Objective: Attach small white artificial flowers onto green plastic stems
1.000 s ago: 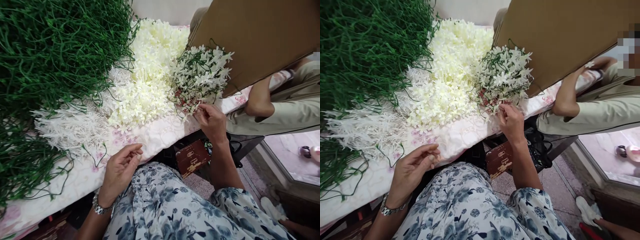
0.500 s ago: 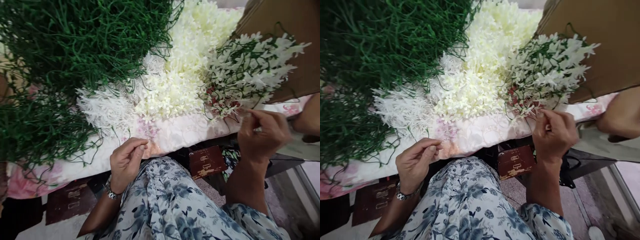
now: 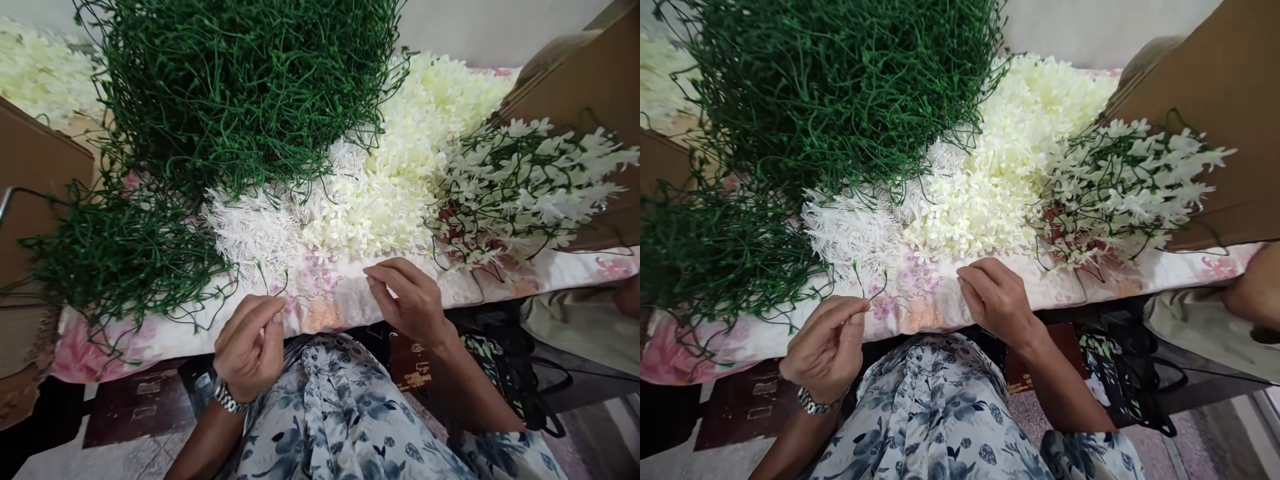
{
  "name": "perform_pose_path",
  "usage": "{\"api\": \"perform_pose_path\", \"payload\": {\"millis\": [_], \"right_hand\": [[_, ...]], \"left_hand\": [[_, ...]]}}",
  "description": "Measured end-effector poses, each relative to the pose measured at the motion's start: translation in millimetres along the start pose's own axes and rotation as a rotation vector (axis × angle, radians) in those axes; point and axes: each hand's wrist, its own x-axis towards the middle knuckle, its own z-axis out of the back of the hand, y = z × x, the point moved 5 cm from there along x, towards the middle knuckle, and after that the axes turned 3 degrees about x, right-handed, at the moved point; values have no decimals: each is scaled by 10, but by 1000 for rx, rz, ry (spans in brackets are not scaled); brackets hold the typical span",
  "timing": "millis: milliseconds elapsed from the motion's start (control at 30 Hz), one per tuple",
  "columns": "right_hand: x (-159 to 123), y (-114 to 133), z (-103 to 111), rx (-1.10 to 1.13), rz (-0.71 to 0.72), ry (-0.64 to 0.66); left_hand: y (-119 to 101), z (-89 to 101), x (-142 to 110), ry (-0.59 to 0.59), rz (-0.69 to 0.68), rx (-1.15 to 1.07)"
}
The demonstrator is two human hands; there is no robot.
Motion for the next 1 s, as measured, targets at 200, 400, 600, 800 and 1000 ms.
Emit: {"api": "perform_pose_path", "payload": {"millis": [200,400,600,800,1000], "right_hand": [[233,123,-182,-62,112,58],[349,345,-329,10,195,176],[282,474,-417,184,140,217],[218,515,-472,558,-89,273],[170,534,-399,678,-122,202]], "left_hand": [[142,-3,70,72,87,351],[259,-106,13,240,158,497],[203,3,-49,145,162,330],[-18,-42,-39,159,53,81],[-78,-314,-52,363,135,-109]]}}
